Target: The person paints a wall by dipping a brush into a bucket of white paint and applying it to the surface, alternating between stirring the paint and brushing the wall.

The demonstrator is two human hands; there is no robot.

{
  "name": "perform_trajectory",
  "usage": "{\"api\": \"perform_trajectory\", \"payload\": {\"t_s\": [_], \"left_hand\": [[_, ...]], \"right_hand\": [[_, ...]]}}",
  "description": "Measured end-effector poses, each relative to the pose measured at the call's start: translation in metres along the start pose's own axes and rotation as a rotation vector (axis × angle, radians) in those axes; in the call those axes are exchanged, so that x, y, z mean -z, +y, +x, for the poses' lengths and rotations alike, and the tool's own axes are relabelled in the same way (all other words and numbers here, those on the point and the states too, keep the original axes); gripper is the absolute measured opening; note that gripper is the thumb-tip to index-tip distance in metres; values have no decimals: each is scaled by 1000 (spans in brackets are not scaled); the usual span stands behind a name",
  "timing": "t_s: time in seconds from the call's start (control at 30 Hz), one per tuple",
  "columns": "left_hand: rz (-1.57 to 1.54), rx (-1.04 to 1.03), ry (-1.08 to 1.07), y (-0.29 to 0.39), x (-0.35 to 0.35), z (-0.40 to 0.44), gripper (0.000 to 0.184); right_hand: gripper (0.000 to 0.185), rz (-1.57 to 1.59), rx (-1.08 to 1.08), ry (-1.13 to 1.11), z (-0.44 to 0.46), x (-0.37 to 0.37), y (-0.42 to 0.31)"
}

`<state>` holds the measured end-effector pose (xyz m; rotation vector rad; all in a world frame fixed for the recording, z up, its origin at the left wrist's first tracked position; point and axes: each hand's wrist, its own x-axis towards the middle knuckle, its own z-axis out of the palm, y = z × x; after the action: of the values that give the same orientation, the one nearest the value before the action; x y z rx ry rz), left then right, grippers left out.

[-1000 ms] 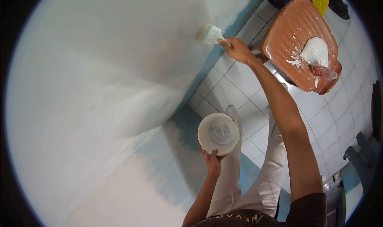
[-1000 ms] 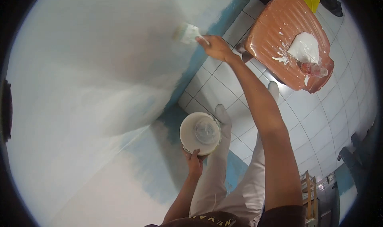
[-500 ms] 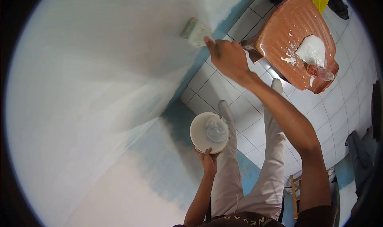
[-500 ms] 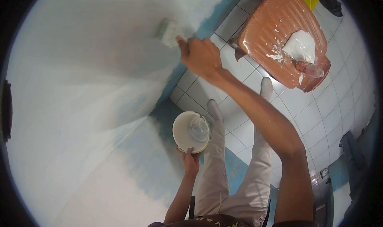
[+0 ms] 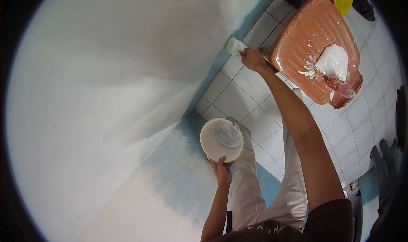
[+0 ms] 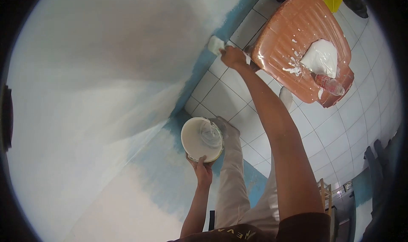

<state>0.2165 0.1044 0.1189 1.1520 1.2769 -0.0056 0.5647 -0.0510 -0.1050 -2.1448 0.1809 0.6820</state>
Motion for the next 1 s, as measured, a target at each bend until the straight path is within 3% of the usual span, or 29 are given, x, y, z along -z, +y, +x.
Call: {"api": "perform_trajectory", "payload": {"t_s": [0.13, 0.3, 0.47, 0.57, 0.63, 0.73, 0.8, 0.9, 1.0], "left_hand": [[19, 54, -16, 5, -4, -7, 88], [-19, 16, -72, -4, -2, -5, 84], [-23, 8, -14, 5, -13, -10, 82], [-45, 21, -6, 17, -16, -17, 83], [-58, 11, -10, 24, -19, -21, 84], [-59, -12, -10, 33, -21, -26, 86], [-37, -18, -6, 35, -20, -28, 87], [-24, -19, 15, 36, -17, -31, 88], [-64, -16, -43, 29, -15, -31, 86]], "right_hand": [[41, 150, -12, 28, -30, 26, -71], [37, 184, 215, 92, -125, 106, -150], [42, 267, 667, 180, -141, 142, -171], [43, 255, 579, 151, -75, 105, -126], [48, 183, 335, -84, -40, 88, -88], [52, 171, 213, -44, -8, 49, -33], [46, -20, -57, -158, 4, 47, -22], [39, -74, -49, -70, -5, 52, -36], [30, -10, 68, -105, -57, 110, -110]]}}
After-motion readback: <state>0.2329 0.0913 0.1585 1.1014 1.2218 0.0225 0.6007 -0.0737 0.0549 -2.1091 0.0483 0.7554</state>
